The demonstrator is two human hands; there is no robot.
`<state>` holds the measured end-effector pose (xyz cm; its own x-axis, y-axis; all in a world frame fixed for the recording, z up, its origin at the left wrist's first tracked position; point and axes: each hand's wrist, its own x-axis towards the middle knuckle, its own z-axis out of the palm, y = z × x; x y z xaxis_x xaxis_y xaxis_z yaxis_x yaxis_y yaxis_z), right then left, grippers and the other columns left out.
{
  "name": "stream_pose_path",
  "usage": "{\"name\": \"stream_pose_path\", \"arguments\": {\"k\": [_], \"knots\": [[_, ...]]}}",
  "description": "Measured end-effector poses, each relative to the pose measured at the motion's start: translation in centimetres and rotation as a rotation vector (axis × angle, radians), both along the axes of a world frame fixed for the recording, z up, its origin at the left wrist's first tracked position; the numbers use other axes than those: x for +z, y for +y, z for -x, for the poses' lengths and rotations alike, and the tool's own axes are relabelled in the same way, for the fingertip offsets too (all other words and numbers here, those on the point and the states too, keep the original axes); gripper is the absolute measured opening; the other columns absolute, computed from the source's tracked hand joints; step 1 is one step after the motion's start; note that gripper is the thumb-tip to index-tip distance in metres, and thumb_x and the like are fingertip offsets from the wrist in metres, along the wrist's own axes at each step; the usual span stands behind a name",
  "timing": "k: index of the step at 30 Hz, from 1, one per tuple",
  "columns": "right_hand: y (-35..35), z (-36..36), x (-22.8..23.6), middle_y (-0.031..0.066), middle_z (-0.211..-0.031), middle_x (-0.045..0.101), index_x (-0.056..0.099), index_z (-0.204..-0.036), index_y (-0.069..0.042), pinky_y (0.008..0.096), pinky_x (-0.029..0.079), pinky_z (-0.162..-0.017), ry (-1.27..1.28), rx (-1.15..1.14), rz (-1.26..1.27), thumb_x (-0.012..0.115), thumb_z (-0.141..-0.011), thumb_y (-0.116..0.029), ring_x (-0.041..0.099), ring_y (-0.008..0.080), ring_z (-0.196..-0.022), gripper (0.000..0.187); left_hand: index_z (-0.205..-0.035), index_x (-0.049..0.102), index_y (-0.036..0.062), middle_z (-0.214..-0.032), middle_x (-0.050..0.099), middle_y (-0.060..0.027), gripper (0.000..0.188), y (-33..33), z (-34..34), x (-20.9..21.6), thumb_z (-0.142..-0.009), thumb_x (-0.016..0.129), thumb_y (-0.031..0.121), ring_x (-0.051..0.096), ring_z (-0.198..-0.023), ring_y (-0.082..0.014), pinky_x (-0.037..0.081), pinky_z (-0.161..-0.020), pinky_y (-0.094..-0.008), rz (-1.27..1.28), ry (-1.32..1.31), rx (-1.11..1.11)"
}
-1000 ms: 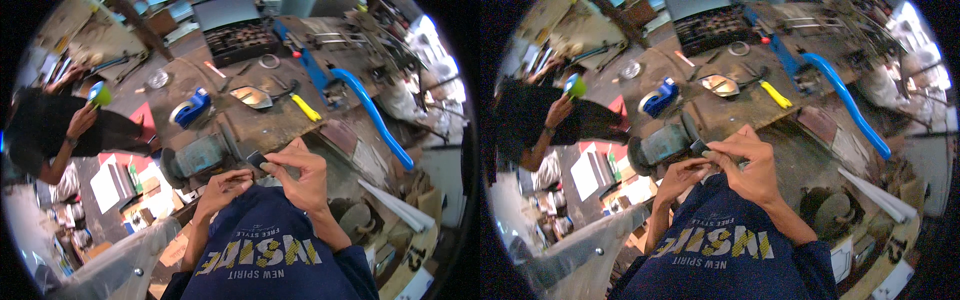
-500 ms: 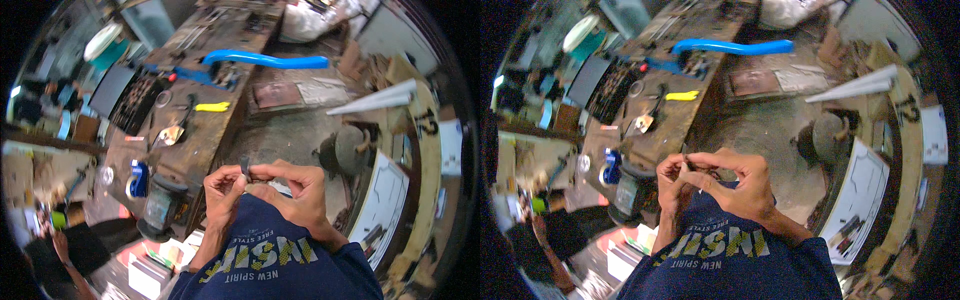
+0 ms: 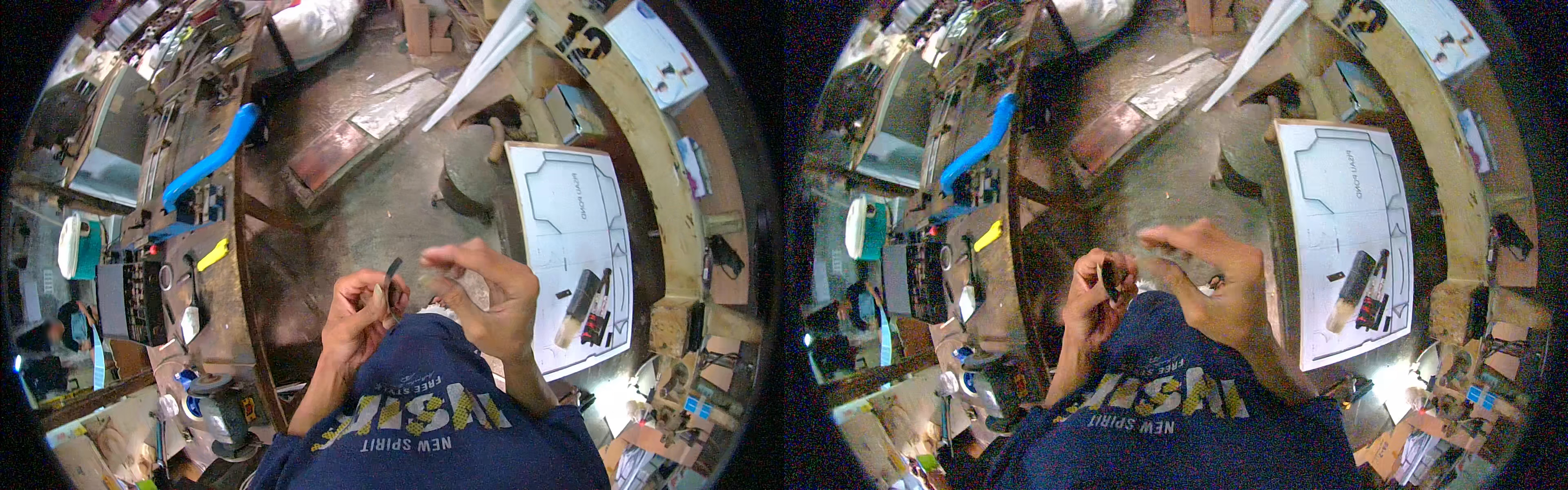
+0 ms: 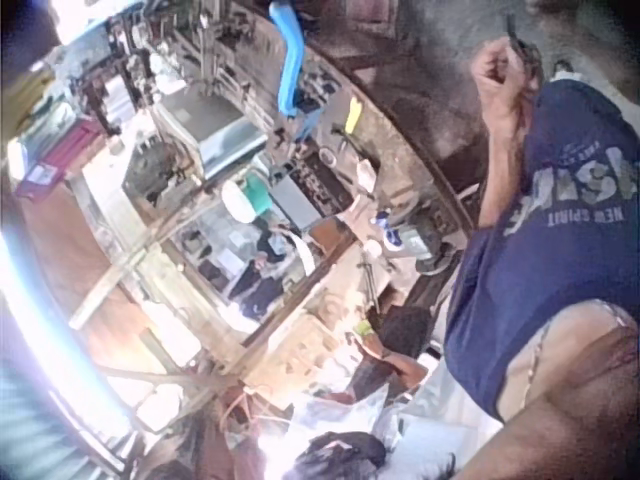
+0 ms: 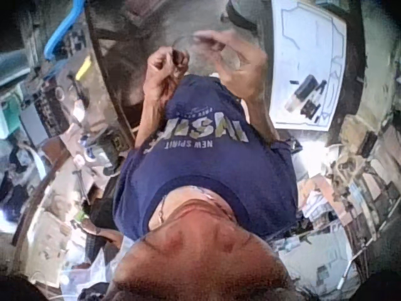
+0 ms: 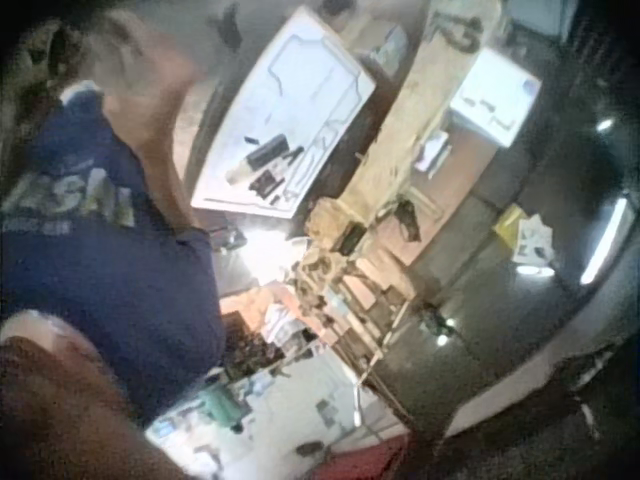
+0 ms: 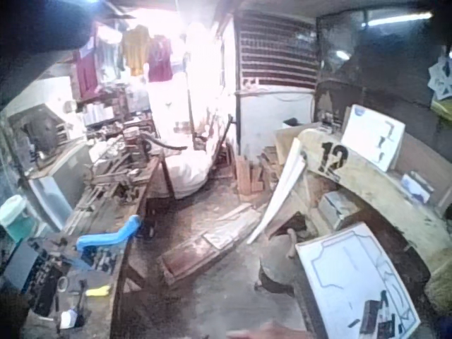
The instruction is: The person uses a bench grinder to sharpen or smooth the edges of a metal component, then aligns a curved metal piece onto a template sheet and makes cuts with pliers.
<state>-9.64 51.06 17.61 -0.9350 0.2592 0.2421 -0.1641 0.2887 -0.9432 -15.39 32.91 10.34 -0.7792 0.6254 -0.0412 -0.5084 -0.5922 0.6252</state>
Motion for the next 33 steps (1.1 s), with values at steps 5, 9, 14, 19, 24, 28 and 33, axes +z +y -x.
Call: {"name": "stream_pose_path", "arguments": {"k": [5, 9, 14, 19, 24, 28, 33], "knots": [[5.7, 3.6, -1.0, 0.0122, -0.104, 0.072, 0.079, -0.087, -0.009, 0.0311, 0.047, -0.072, 0.332, 0.177, -0.106, 0.086, -0.065, -0.003, 0.060, 0.0227, -0.093, 0.024, -0.106, 0.067, -0.0034, -0.088, 0.066, -0.0081, 0.024, 3.3, 1.9, 1.3, -0.093, 0.073, 0.016, 0.062, -0.070, -0.0129, 0.051, -0.064, -0.0272, 0.093, -0.003, -0.271], [6.8, 8.0, -0.9, 0.0122, -0.106, 0.072, 0.079, -0.089, -0.007, 0.0325, 0.046, -0.073, 0.481, 0.285, -0.224, 0.089, -0.058, -0.005, 0.060, 0.0235, -0.095, 0.032, -0.102, 0.066, -0.0017, -0.090, 0.069, -0.0086, 0.019, 2.4, 5.8, 2.6, -0.091, 0.074, 0.012, 0.064, -0.069, -0.0111, 0.053, -0.062, -0.0245, 0.130, 0.001, -0.342], [0.7, 15.6, 0.1, 0.0144, -0.102, 0.072, 0.073, -0.102, 0.001, 0.0319, 0.050, -0.080, 0.123, 0.005, -0.237, 0.084, -0.070, 0.001, 0.064, 0.0218, -0.094, 0.035, -0.098, 0.069, -0.0001, -0.098, 0.070, -0.0072, 0.017, -4.7, 15.1, 2.6, -0.087, 0.078, 0.008, 0.065, -0.082, -0.0092, 0.054, -0.064, -0.0243, 0.271, 0.114, -0.101], [-10.1, 27.5, 0.6, 0.0117, -0.090, 0.073, 0.073, -0.096, -0.001, 0.0305, 0.053, -0.075, 0.134, 0.165, -0.389, 0.075, -0.080, 0.004, 0.069, 0.0213, -0.080, 0.017, -0.102, 0.071, 0.0005, -0.099, 0.070, -0.0047, 0.016, -16.4, 26.3, 1.8, -0.087, 0.076, 0.002, 0.064, -0.087, -0.0102, 0.056, -0.066, -0.0253, 0.412, 0.258, 0.148], [-21.0, 38.7, -1.2, 0.0171, -0.101, 0.070, 0.068, -0.112, -0.002, 0.0382, 0.053, -0.078, -0.067, 0.407, -0.524, 0.075, -0.086, -0.008, 0.068, 0.0314, -0.086, 0.028, -0.103, 0.071, -0.0005, -0.100, 0.069, -0.0048, 0.016, -28.6, 33.5, 2.5, -0.087, 0.075, 0.002, 0.065, -0.087, -0.0111, 0.055, -0.069, -0.0240, 0.496, 0.186, 0.414], [-26.4, 43.7, -4.5, 0.0240, -0.113, 0.064, 0.053, -0.135, -0.006, 0.0493, 0.050, -0.086, -0.295, 0.635, -0.852, 0.069, -0.093, -0.033, 0.063, 0.0433, -0.095, 0.053, -0.099, 0.074, 0.0030, -0.097, 0.073, -0.0063, 0.016, -37.9, 37.1, 1.5, -0.084, 0.074, -0.001, 0.067, -0.087, -0.0132, 0.054, -0.071, -0.0281, 0.977, 0.456, 0.761], [-29.0, 47.0, -6.6, 0.0286, -0.100, 0.067, 0.054, -0.131, -0.001, 0.0487, 0.050, -0.085, -0.963, 0.800, -0.960, 0.059, -0.095, -0.054, 0.065, 0.0436, -0.094, 0.065, -0.093, 0.077, 0.0043, -0.095, 0.074, -0.0100, 0.031, -52.9, 40.1, -2.9, -0.072, 0.066, -0.015, 0.069, -0.090, -0.0214, 0.054, -0.078, -0.0307, 1.525, 0.482, 1.113]]}}
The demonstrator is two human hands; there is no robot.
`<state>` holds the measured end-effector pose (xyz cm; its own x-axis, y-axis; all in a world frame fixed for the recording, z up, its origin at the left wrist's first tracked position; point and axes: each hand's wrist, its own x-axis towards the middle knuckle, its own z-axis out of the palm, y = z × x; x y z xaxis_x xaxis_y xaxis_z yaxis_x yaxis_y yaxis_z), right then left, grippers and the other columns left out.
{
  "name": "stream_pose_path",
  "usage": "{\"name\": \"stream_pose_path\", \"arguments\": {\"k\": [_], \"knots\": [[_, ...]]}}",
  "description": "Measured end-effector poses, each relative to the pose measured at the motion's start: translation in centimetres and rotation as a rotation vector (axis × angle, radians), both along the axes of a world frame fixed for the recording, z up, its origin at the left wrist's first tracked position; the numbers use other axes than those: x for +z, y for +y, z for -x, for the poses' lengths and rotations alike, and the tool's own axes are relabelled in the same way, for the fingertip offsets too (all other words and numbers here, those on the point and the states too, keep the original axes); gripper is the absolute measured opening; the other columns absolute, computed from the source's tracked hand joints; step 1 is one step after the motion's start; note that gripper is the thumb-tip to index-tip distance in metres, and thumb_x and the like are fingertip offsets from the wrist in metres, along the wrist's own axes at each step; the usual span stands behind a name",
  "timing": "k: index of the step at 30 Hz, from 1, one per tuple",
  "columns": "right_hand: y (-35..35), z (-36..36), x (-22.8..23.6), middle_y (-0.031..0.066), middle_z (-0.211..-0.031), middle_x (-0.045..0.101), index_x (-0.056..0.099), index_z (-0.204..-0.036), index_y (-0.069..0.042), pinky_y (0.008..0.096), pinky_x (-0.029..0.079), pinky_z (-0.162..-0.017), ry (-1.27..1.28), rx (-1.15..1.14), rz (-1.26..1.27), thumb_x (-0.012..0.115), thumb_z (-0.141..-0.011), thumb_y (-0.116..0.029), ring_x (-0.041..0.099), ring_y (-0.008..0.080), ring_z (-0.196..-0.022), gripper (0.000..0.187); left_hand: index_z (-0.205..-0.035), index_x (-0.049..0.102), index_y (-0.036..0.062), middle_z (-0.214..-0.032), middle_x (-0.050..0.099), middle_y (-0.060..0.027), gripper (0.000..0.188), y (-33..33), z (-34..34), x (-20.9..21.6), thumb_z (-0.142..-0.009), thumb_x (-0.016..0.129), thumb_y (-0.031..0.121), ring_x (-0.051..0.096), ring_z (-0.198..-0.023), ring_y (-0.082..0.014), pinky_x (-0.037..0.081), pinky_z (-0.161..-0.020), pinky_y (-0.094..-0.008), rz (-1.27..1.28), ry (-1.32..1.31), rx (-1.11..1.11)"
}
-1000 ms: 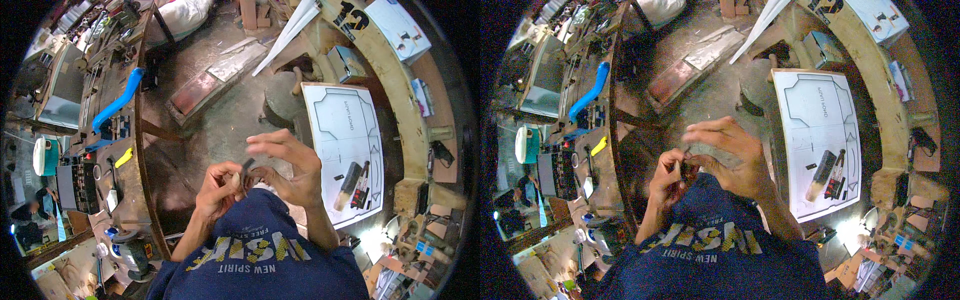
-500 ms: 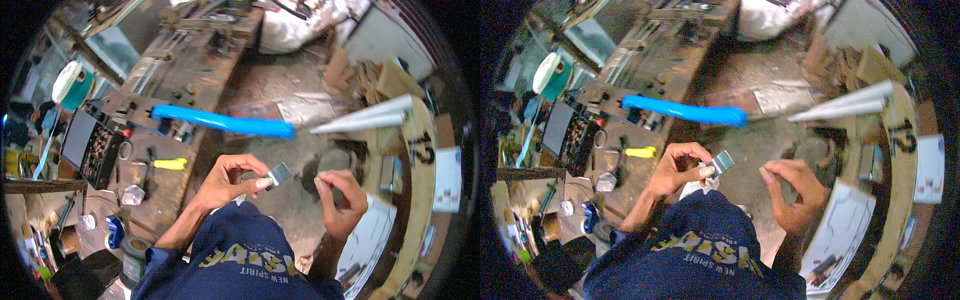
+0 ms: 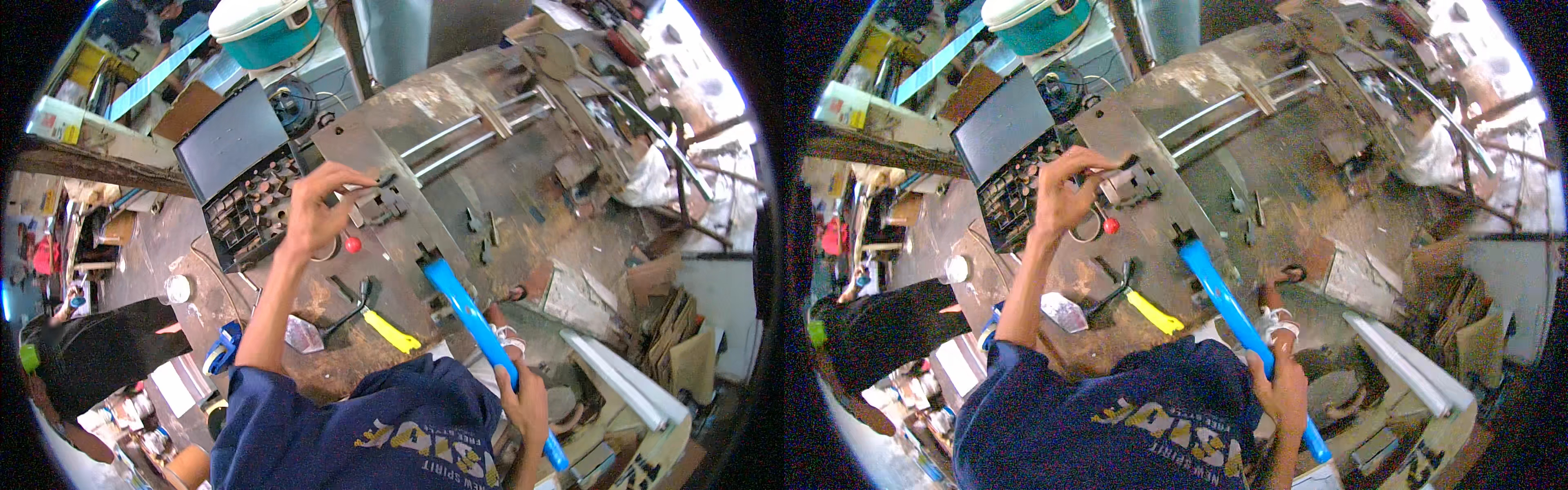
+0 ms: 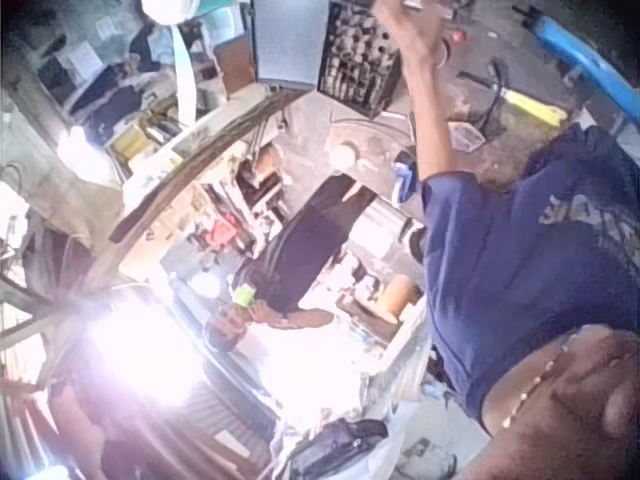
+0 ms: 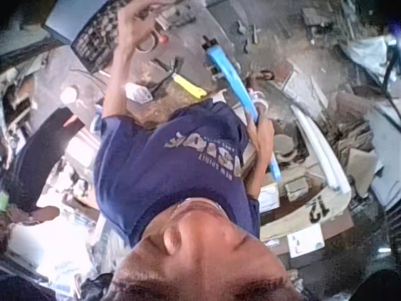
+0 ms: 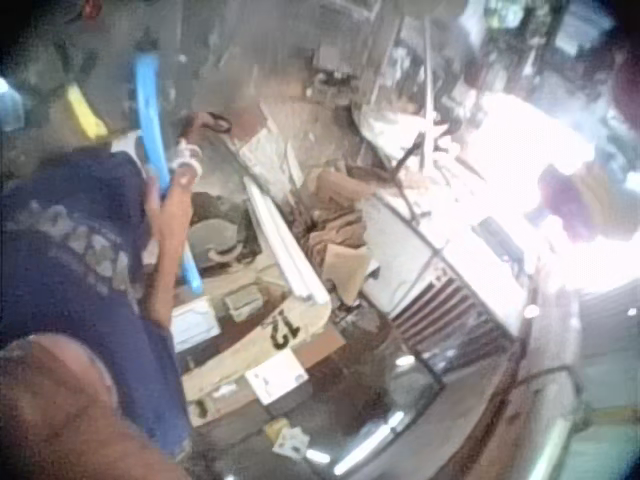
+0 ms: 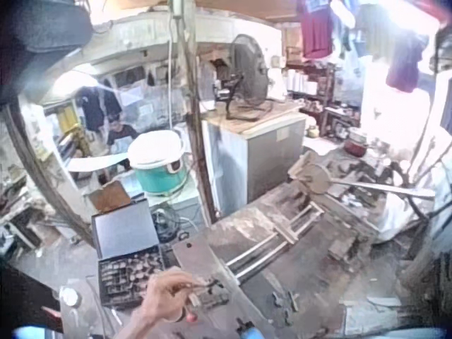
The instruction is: The person uses a bench grinder to sharpen or smooth the edges of a metal component, then aligns a curved metal piece onto a template sheet and makes cuts with pliers.
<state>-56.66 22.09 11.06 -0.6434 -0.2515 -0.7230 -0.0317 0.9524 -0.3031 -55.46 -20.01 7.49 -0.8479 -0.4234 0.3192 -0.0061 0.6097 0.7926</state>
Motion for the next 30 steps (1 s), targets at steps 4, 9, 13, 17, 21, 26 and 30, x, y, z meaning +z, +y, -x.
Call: {"name": "stream_pose_path", "arguments": {"k": [4, 9, 13, 17, 21, 26, 30], "knots": [[-0.5, 1.7, -1.0, 0.0310, -0.094, 0.066, 0.059, -0.119, 0.004, 0.0497, 0.049, -0.087, -0.179, -0.124, -0.132, 0.059, -0.090, -0.066, 0.066, 0.0450, -0.097, 0.076, -0.092, 0.076, 0.0018, -0.095, 0.073, -0.0126, 0.031, -5.9, 1.1, -4.6, -0.070, 0.063, -0.014, 0.069, -0.093, -0.0268, 0.055, -0.083, -0.0364, 0.069, -0.083, -0.131], [-2.1, 1.7, 0.2, 0.0382, -0.110, 0.059, 0.064, -0.108, 0.009, 0.0509, 0.046, -0.094, -0.156, -0.190, -0.349, 0.059, -0.086, -0.072, 0.058, 0.0506, -0.111, 0.084, -0.093, 0.075, 0.0011, -0.095, 0.073, -0.0143, 0.034, -6.4, 1.0, -6.9, -0.066, 0.059, -0.013, 0.069, -0.097, -0.0309, 0.056, -0.088, -0.0390, 0.047, -0.138, -0.167], [-3.8, 2.6, 3.0, 0.0338, -0.136, 0.052, 0.044, -0.143, 0.001, 0.0490, 0.041, -0.107, -0.264, -0.131, -0.330, 0.057, -0.095, -0.048, 0.051, 0.0498, -0.126, 0.070, -0.093, 0.075, 0.0022, -0.099, 0.072, -0.0143, 0.037, -6.2, 1.0, -7.1, -0.065, 0.058, -0.015, 0.069, -0.101, -0.0320, 0.056, -0.090, -0.0392, 0.028, -0.176, -0.193], [-4.9, 3.0, 3.9, 0.0349, -0.124, 0.060, 0.051, -0.136, 0.004, 0.0495, 0.045, -0.101, -0.192, -0.131, -0.262, 0.057, -0.093, -0.053, 0.056, 0.0476, -0.120, 0.072, -0.093, 0.071, -0.0012, -0.097, 0.069, -0.0123, 0.031, -6.5, 1.1, -7.7, -0.066, 0.060, -0.013, 0.069, -0.091, -0.0317, 0.057, -0.078, -0.0397, 0.115, -0.174, -0.236], [-4.7, 2.8, 2.8, 0.0334, -0.122, 0.062, 0.054, -0.134, 0.005, 0.0494, 0.046, -0.099, -0.164, -0.145, -0.254, 0.058, -0.092, -0.054, 0.058, 0.0474, -0.117, 0.073, -0.097, 0.074, 0.0025, -0.102, 0.071, -0.0138, 0.037, -6.7, 1.1, -8.2, -0.066, 0.062, -0.013, 0.070, -0.100, -0.0316, 0.057, -0.086, -0.0386, 0.075, -0.242, -0.243], [-2.9, 2.0, 1.9, 0.0337, -0.123, 0.061, 0.055, -0.133, 0.005, 0.0495, 0.046, -0.099, -0.160, -0.131, -0.256, 0.058, -0.092, -0.056, 0.058, 0.0470, -0.117, 0.074, -0.094, 0.071, 0.0009, -0.094, 0.069, -0.0110, 0.031, -6.4, 1.3, -8.2, -0.068, 0.062, -0.012, 0.069, -0.086, -0.0306, 0.057, -0.073, -0.0394, 0.112, -0.179, -0.230], [-1.9, 1.3, 1.0, 0.0338, -0.116, 0.061, 0.059, -0.122, 0.007, 0.0511, 0.045, -0.096, -0.145, -0.181, -0.267, 0.061, -0.091, -0.058, 0.058, 0.0474, -0.112, 0.072, -0.093, 0.071, 0.0011, -0.093, 0.069, -0.0107, 0.030, -6.3, 1.7, -8.3, -0.067, 0.062, -0.011, 0.069, -0.084, -0.0305, 0.057, -0.071, -0.0393, 0.114, -0.148, -0.230]]}}
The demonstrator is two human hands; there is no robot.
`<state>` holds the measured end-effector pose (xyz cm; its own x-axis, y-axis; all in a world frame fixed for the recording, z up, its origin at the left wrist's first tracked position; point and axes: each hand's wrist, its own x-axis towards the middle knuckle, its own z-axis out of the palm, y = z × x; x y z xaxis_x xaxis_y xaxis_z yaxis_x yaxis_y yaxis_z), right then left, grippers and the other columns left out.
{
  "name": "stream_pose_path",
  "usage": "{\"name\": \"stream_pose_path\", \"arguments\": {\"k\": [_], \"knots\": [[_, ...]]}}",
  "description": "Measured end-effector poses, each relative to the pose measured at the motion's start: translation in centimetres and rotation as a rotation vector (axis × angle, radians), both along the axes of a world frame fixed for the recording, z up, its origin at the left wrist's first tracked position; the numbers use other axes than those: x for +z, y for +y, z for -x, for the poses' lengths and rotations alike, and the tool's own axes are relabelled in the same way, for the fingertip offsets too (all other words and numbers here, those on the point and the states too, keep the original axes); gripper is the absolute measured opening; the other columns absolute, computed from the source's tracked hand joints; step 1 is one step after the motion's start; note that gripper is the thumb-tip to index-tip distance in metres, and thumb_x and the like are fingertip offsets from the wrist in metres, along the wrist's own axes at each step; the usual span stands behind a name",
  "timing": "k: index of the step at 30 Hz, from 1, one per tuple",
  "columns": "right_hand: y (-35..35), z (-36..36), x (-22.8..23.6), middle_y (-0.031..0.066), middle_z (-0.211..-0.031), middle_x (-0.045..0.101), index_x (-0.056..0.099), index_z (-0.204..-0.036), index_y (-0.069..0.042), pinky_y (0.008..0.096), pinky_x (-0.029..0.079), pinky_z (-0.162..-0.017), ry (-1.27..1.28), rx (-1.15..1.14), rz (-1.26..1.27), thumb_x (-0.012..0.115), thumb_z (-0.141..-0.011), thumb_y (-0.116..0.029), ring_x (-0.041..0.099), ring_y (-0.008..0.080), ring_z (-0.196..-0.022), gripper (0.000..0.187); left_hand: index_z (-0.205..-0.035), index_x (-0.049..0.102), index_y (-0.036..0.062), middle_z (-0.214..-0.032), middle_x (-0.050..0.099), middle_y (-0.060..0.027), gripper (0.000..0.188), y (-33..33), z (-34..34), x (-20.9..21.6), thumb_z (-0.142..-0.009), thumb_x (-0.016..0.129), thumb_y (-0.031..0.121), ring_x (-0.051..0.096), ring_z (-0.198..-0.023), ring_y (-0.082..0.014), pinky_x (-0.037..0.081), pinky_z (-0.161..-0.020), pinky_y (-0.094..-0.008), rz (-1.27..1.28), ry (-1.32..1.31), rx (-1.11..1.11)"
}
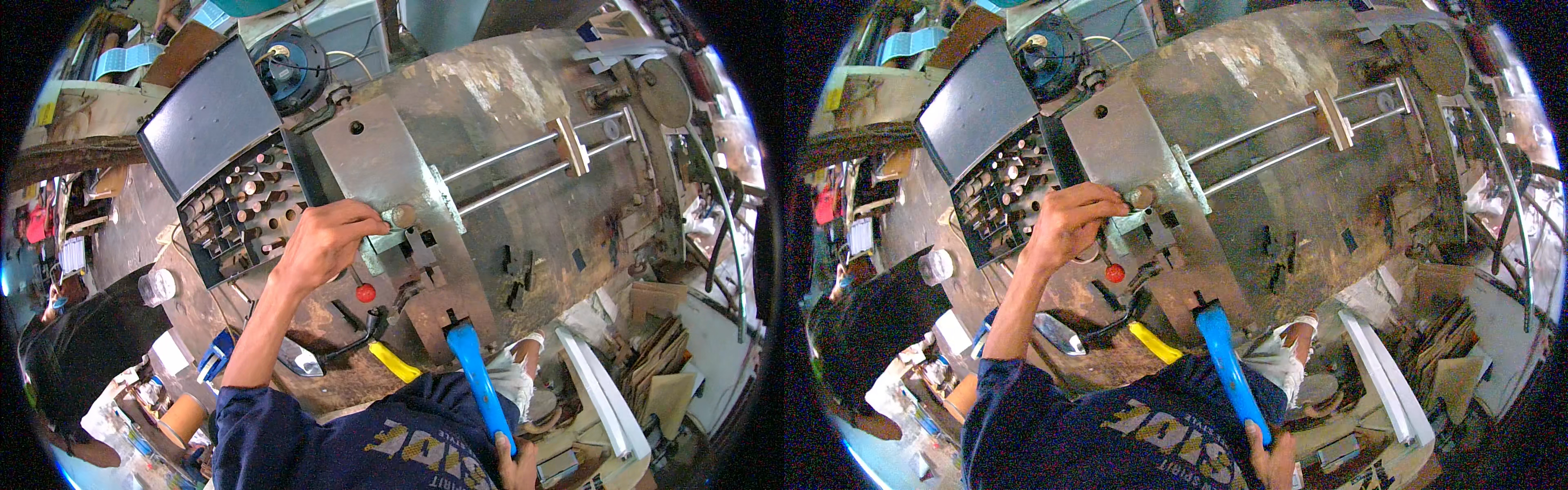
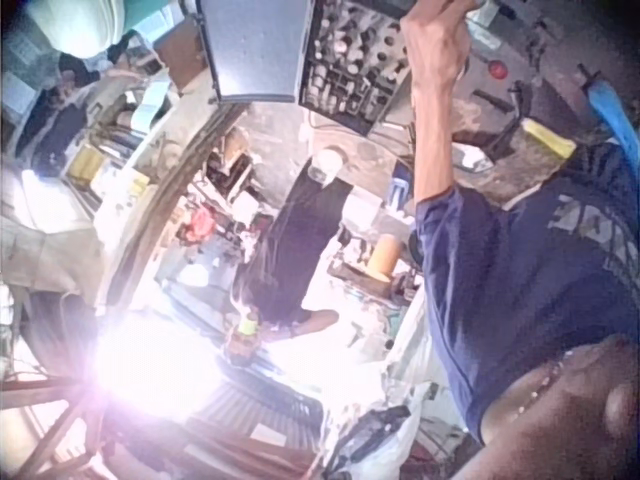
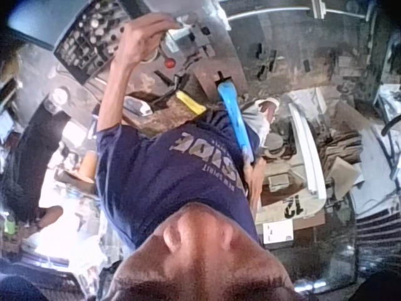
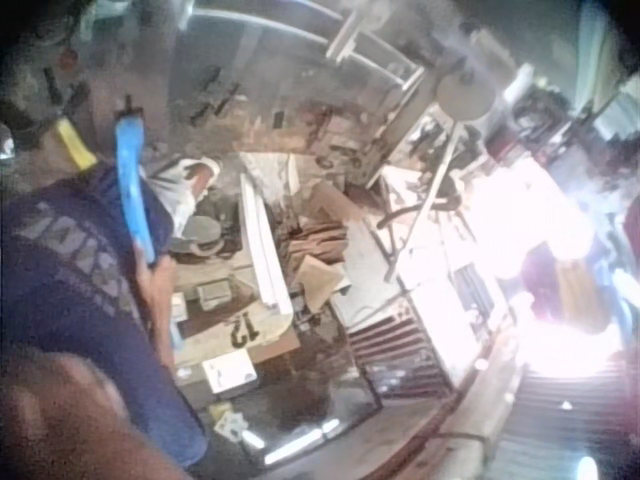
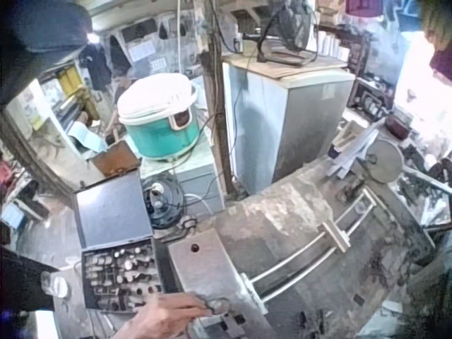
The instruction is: The person uses a bench grinder to sharpen or smooth the edges of a metal component, then aligns a curved metal piece onto a template sheet and makes cuts with pliers.
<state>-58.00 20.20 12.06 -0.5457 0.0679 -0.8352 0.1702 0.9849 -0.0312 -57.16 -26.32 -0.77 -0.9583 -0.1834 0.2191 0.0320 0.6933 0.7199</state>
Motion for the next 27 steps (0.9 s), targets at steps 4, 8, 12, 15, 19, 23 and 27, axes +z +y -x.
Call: {"name": "stream_pose_path", "arguments": {"k": [4, 8, 12, 15, 19, 23, 27], "knots": [[0.5, 0.0, -0.8, 0.0310, -0.099, 0.060, 0.063, -0.102, 0.007, 0.0534, 0.046, -0.087, 0.051, 0.041, 0.017, 0.068, -0.088, -0.057, 0.058, 0.0484, -0.094, 0.066, -0.095, 0.073, 0.0029, -0.097, 0.071, -0.0113, 0.035, -0.5, 0.1, 0.0, -0.065, 0.061, -0.011, 0.070, -0.089, -0.0300, 0.058, -0.077, -0.0379, 0.005, -0.064, -0.023], [0.6, 0.3, -0.9, 0.0348, -0.125, 0.059, 0.054, -0.133, 0.006, 0.0503, 0.043, -0.101, -0.109, -0.015, 0.060, 0.058, -0.092, -0.058, 0.055, 0.0472, -0.121, 0.076, -0.095, 0.075, 0.0031, -0.099, 0.072, -0.0126, 0.038, -0.9, 0.2, 0.0, -0.064, 0.060, -0.011, 0.071, -0.091, -0.0303, 0.058, -0.079, -0.0378, 0.007, -0.090, -0.052], [0.4, -0.1, -1.0, 0.0292, -0.096, 0.060, 0.063, -0.100, 0.006, 0.0524, 0.046, -0.087, 0.207, 0.064, 0.142, 0.068, -0.089, -0.054, 0.057, 0.0471, -0.090, 0.061, -0.096, 0.075, 0.0020, -0.099, 0.072, -0.0137, 0.038, -0.8, 0.1, 0.0, -0.063, 0.058, -0.010, 0.071, -0.092, -0.0315, 0.057, -0.081, -0.0385, -0.027, -0.097, -0.041], [0.7, -0.4, -1.1, 0.0304, -0.098, 0.060, 0.062, -0.099, 0.007, 0.0535, 0.046, -0.085, 0.145, 0.054, 0.069, 0.067, -0.088, -0.059, 0.058, 0.0485, -0.092, 0.067, -0.095, 0.074, 0.0017, -0.099, 0.072, -0.0142, 0.038, -0.7, 0.1, -0.3, -0.063, 0.058, -0.010, 0.071, -0.092, -0.0320, 0.057, -0.082, -0.0385, -0.043, -0.086, -0.038], [1.1, -0.6, -1.0, 0.0368, -0.126, 0.055, 0.051, -0.134, 0.006, 0.0517, 0.043, -0.100, 0.026, 0.065, 0.010, 0.058, -0.092, -0.059, 0.054, 0.0505, -0.118, 0.077, -0.095, 0.074, 0.0008, -0.097, 0.072, -0.0144, 0.035, -0.7, 0.2, 0.0, -0.065, 0.060, -0.010, 0.071, -0.092, -0.0308, 0.057, -0.080, -0.0375, -0.037, -0.081, -0.027], [0.6, -0.2, -0.7, 0.0332, -0.106, 0.060, 0.062, -0.110, 0.008, 0.0536, 0.047, -0.087, 0.096, 0.090, -0.090, 0.064, -0.087, -0.063, 0.060, 0.0504, -0.100, 0.075, -0.091, 0.074, -0.0002, -0.095, 0.073, -0.0118, 0.022, 1.6, 0.7, 2.4, -0.076, 0.062, -0.010, 0.072, -0.089, -0.0241, 0.056, -0.076, -0.0322, -0.158, 0.015, 0.181], [-0.8, 0.5, -0.5, 0.0359, -0.116, 0.061, 0.066, -0.109, 0.008, 0.0500, 0.049, -0.090, 0.070, -0.068, 0.017, 0.066, -0.085, -0.064, 0.062, 0.0449, -0.108, 0.076, -0.099, 0.067, 0.0057, -0.091, 0.070, -0.0072, 0.011, 8.7, 0.7, 7.8, -0.089, 0.073, 0.005, 0.066, -0.081, -0.0195, 0.050, -0.066, -0.0292, -1.198, 0.213, 0.274]]}}
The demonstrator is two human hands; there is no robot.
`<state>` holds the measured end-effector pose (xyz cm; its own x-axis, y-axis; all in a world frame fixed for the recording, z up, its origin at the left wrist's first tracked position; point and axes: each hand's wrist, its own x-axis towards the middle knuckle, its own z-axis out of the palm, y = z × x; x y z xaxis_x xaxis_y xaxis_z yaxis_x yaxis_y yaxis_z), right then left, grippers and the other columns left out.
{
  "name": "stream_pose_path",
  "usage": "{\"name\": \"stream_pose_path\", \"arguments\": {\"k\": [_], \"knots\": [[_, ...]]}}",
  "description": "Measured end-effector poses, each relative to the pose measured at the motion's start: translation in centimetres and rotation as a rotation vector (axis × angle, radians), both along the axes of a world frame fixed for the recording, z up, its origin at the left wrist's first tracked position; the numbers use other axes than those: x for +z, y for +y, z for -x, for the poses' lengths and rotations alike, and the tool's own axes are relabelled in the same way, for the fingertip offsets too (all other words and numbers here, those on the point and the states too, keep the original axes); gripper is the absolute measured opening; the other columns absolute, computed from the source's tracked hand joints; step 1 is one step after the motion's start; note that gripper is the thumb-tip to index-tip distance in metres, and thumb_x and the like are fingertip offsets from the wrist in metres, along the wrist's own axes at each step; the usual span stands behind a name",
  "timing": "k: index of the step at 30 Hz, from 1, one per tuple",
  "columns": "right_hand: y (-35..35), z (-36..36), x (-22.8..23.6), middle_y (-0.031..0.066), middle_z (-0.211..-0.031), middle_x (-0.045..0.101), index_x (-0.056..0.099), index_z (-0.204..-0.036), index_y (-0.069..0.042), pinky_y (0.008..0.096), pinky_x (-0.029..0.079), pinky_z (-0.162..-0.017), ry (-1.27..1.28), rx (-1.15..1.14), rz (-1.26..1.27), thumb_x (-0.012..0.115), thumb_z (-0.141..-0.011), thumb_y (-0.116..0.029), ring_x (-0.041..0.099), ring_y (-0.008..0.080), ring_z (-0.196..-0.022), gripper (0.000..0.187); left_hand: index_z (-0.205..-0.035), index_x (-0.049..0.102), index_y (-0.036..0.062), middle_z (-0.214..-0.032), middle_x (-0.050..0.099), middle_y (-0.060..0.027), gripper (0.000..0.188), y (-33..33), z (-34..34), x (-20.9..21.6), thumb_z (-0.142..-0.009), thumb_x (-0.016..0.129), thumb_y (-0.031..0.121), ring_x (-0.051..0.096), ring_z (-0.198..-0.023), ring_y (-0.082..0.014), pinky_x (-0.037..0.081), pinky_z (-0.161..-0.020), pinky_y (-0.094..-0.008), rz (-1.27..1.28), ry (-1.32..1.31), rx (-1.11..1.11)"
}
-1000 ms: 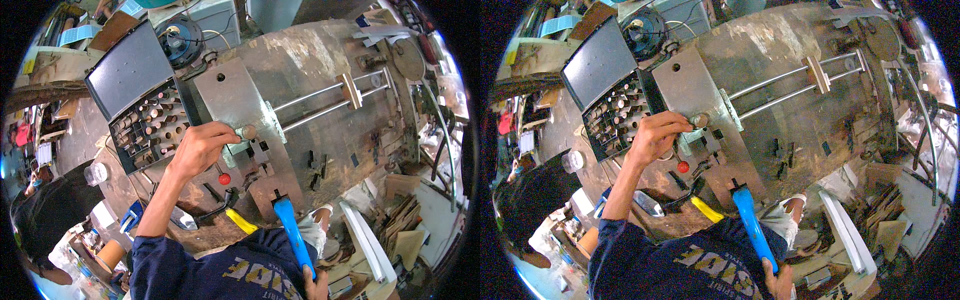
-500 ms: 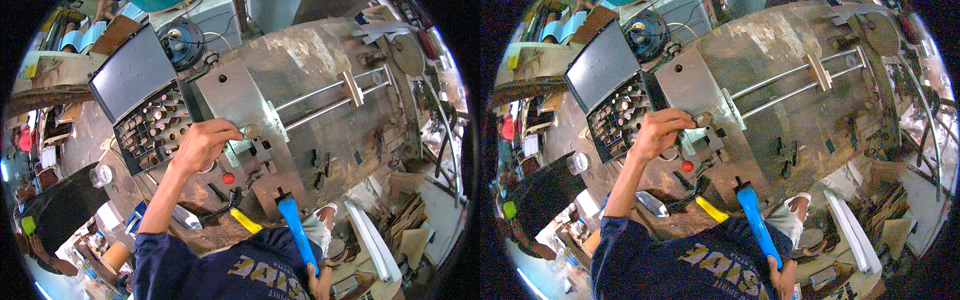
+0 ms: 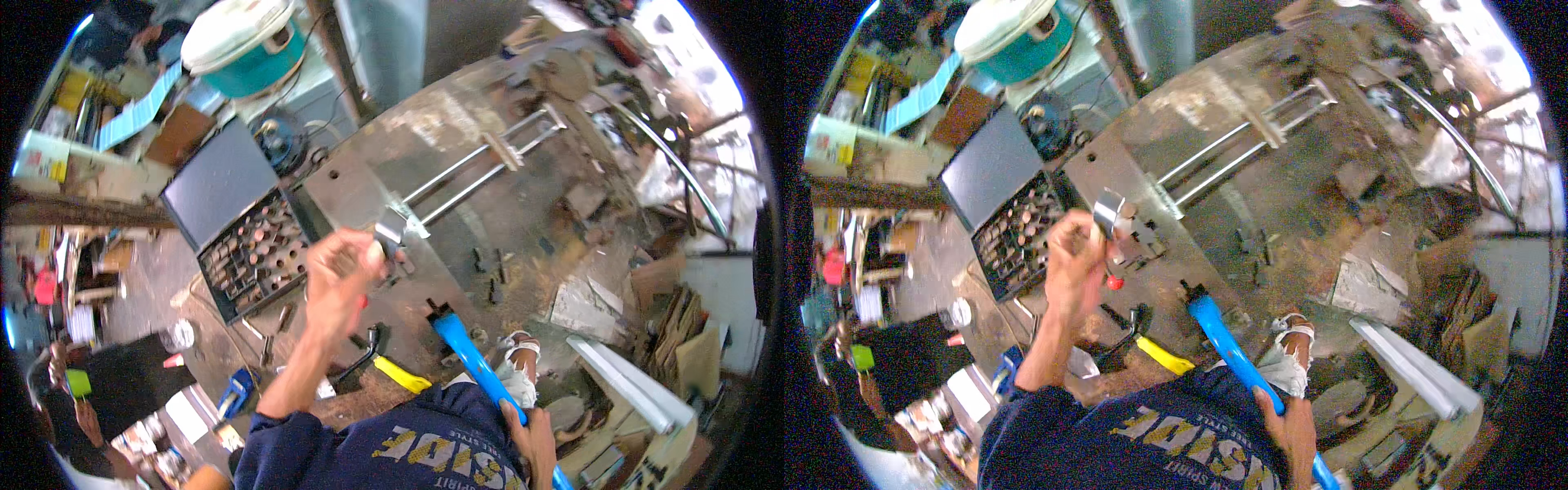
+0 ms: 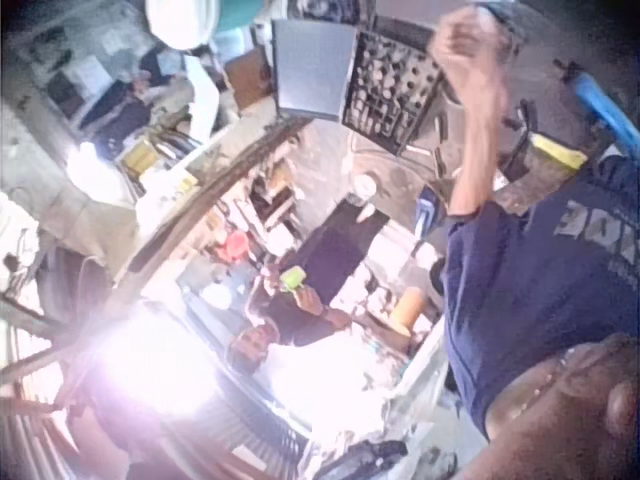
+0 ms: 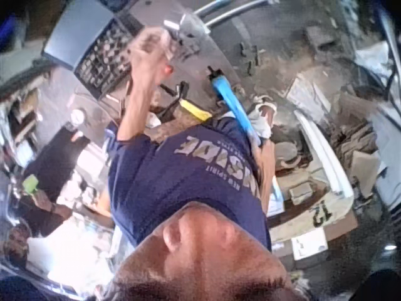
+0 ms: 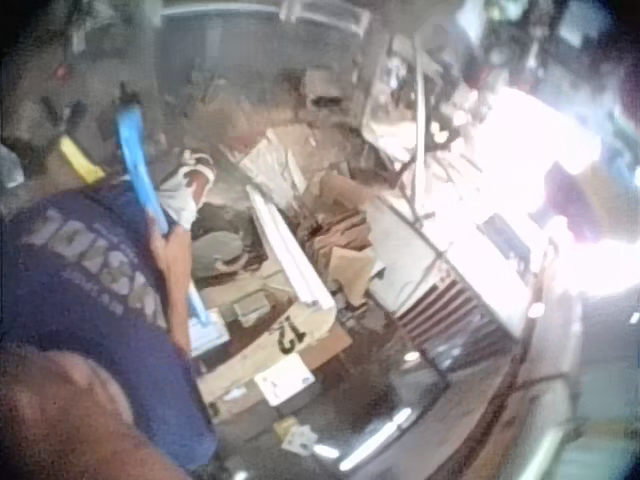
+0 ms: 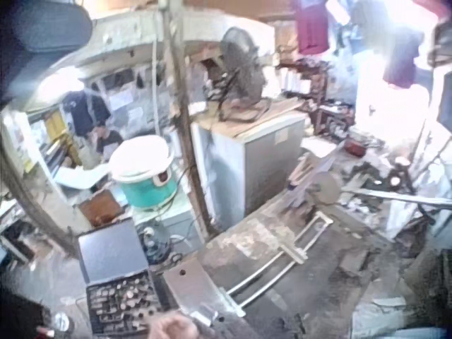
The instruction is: The person uses a bench grinder to sharpen or smooth the edges of a metal component, then aligns a curved metal piece onto a template sheet and makes cuts with pliers.
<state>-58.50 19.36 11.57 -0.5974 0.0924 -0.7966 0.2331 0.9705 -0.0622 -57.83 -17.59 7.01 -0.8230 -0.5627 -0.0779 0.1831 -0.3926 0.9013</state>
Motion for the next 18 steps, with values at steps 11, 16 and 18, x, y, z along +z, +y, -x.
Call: {"name": "stream_pose_path", "arguments": {"k": [11, 16, 18], "knots": [[8.6, -6.5, 11.0, 0.0170, -0.116, 0.066, 0.065, -0.119, 0.000, 0.0401, 0.054, -0.090, 1.523, 0.091, 0.629, 0.081, -0.078, -0.010, 0.066, 0.0320, -0.104, 0.045, -0.113, 0.056, 0.0070, -0.096, 0.061, -0.0066, 0.031, 24.0, -2.5, 10.3, -0.088, 0.073, 0.013, 0.063, -0.092, -0.0212, 0.044, -0.068, -0.0264, -0.760, 0.014, -0.845], [18.6, -18.0, 12.5, 0.0129, -0.106, 0.068, 0.067, -0.109, 0.004, 0.0360, 0.058, -0.080, 1.685, 0.195, 0.402, 0.070, -0.077, -0.009, 0.068, 0.0265, -0.098, 0.034, -0.106, 0.053, -0.0012, -0.087, 0.056, -0.0072, 0.034, 36.4, -7.6, 12.4, -0.087, 0.073, 0.019, 0.056, -0.078, -0.0156, 0.048, -0.067, -0.0276, -0.500, -0.233, -1.474], [22.0, -23.6, 10.6, 0.0103, -0.100, 0.067, 0.068, -0.104, 0.004, 0.0344, 0.058, -0.074, 1.712, 0.117, 0.285, 0.068, -0.078, -0.012, 0.067, 0.0245, -0.092, 0.030, -0.107, 0.057, -0.0029, -0.093, 0.062, -0.0093, 0.029, 41.1, -10.0, 12.3, -0.089, 0.071, 0.015, 0.061, -0.087, -0.0170, 0.052, -0.077, -0.0309, -0.518, -0.244, -1.660]]}}
